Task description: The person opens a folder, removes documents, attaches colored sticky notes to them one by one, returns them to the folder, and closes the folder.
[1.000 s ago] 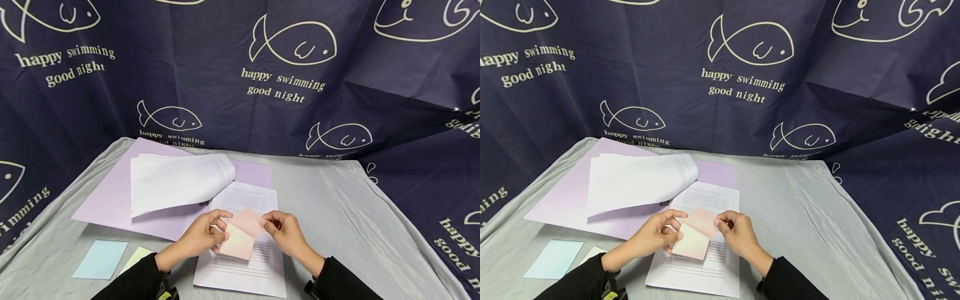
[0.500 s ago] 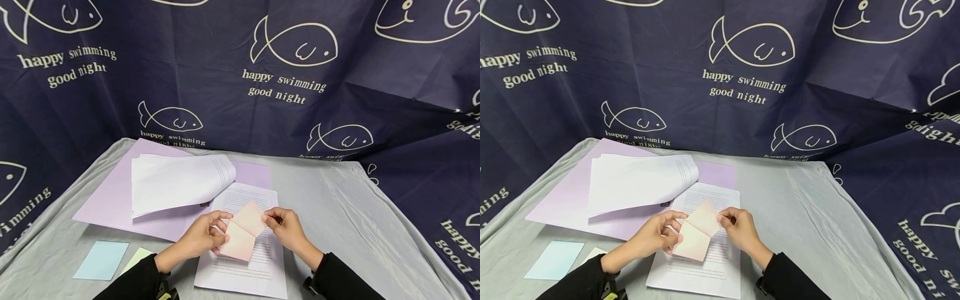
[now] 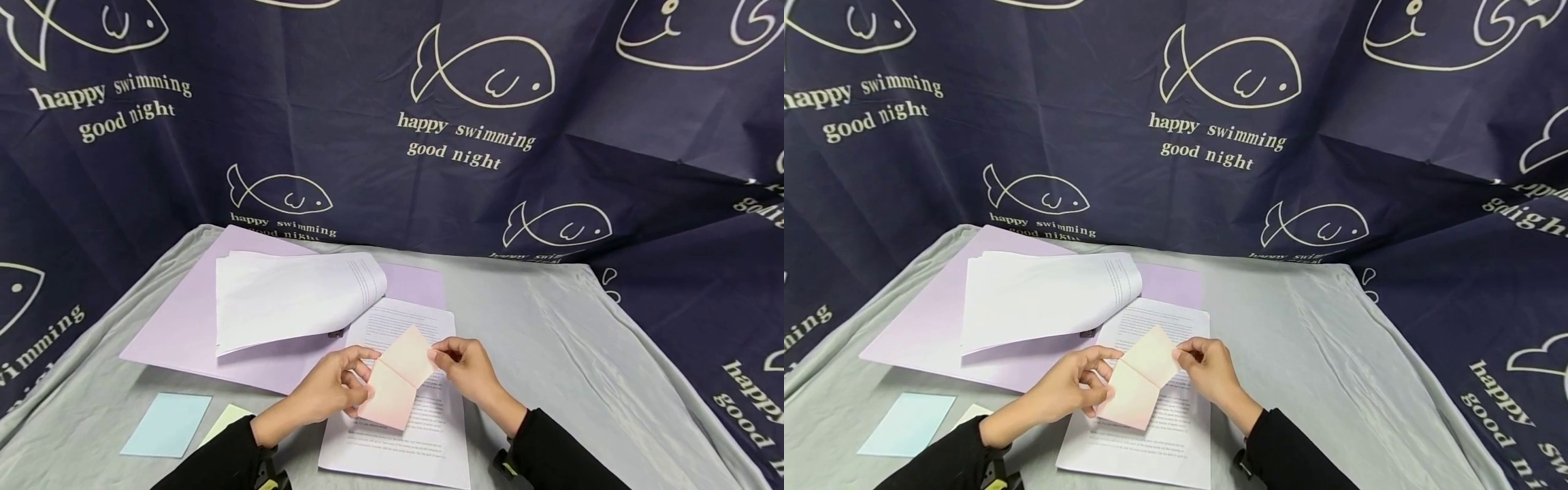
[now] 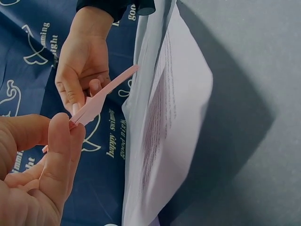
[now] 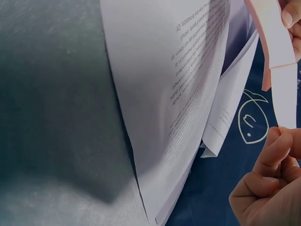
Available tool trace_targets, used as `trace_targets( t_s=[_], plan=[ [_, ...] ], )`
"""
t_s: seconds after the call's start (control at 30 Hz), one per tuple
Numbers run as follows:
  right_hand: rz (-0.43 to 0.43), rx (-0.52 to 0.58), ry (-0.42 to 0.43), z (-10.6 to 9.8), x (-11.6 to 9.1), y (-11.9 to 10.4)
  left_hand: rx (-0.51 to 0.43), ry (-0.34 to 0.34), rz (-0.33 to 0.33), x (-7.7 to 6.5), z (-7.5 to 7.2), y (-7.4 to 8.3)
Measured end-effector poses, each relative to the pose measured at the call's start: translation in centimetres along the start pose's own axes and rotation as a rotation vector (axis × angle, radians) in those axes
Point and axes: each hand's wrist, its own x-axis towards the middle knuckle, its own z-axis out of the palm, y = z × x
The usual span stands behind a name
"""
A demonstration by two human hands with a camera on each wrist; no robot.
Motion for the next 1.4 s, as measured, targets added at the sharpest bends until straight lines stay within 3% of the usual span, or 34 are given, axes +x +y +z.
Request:
trace_targets(
  t_s=[0.37,0.63,1.4],
  plan=[
    [0.049,0.037,-0.003,-0.2,0.7,0.5,-0.009,-0.007,0.019,0.0,-0.2,-0.2],
    [0.074,0.056,0.005,-0.5,0.7,0.5,-0.002,-0.001,-0.002,-0.1,-0.4,-0.1],
    [0.18,0.118,0.117,-0.4,1.3,1.2,0.017,0.004,-0.003,-0.8,-1.0,-0.1]
  ],
)
